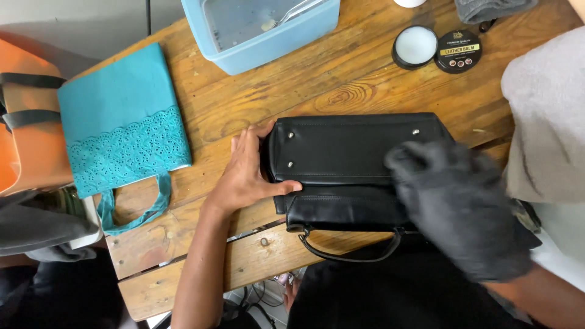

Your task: Applying leather balm to a black handbag and buffing it to clean and shine the surface.

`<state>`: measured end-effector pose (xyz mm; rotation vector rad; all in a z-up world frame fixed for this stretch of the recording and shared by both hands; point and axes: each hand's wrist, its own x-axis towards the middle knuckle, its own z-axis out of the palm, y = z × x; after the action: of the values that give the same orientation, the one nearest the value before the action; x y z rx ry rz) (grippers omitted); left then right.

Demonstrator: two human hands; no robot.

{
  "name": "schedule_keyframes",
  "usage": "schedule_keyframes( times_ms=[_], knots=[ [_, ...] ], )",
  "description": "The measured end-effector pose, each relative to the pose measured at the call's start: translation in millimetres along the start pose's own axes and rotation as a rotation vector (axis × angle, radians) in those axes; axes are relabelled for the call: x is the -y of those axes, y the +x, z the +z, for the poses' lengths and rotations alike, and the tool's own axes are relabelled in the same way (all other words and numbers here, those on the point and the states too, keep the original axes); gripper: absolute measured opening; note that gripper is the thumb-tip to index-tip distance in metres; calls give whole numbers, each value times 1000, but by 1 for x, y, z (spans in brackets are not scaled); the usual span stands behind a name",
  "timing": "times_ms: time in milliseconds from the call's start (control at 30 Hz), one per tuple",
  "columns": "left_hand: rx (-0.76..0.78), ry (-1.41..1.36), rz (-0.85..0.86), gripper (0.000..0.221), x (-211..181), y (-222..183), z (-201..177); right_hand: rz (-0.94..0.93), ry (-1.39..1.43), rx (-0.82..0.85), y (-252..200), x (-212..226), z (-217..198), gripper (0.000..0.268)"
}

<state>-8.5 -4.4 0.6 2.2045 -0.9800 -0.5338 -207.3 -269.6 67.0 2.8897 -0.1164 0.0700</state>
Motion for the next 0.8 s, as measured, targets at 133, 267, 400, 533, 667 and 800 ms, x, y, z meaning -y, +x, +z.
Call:
schedule_keyframes(
  times_ms=[133, 267, 400, 533, 667, 800],
  knots=[
    [-27, 10, 59, 115, 0, -1, 0, 143, -392, 18, -23, -39, 6, 30],
    [-32, 11, 84, 113, 0, -3, 0, 101, 49, -57, 1, -20, -19, 36],
    [-52, 13, 94, 111, -1, -3, 0, -135, 294, -236, 33, 36, -35, 24],
    [-29, -4, 69, 111, -1, -2, -1, -227, 251, -268, 36, 61, 16, 45],
    [-13, -15, 64, 111, -4, -2, -4, -93, 348, -195, 26, 30, 17, 34],
    [-22, -26, 76, 110, -2, -1, -5, 26, 468, -59, 9, -21, 16, 41]
  ],
)
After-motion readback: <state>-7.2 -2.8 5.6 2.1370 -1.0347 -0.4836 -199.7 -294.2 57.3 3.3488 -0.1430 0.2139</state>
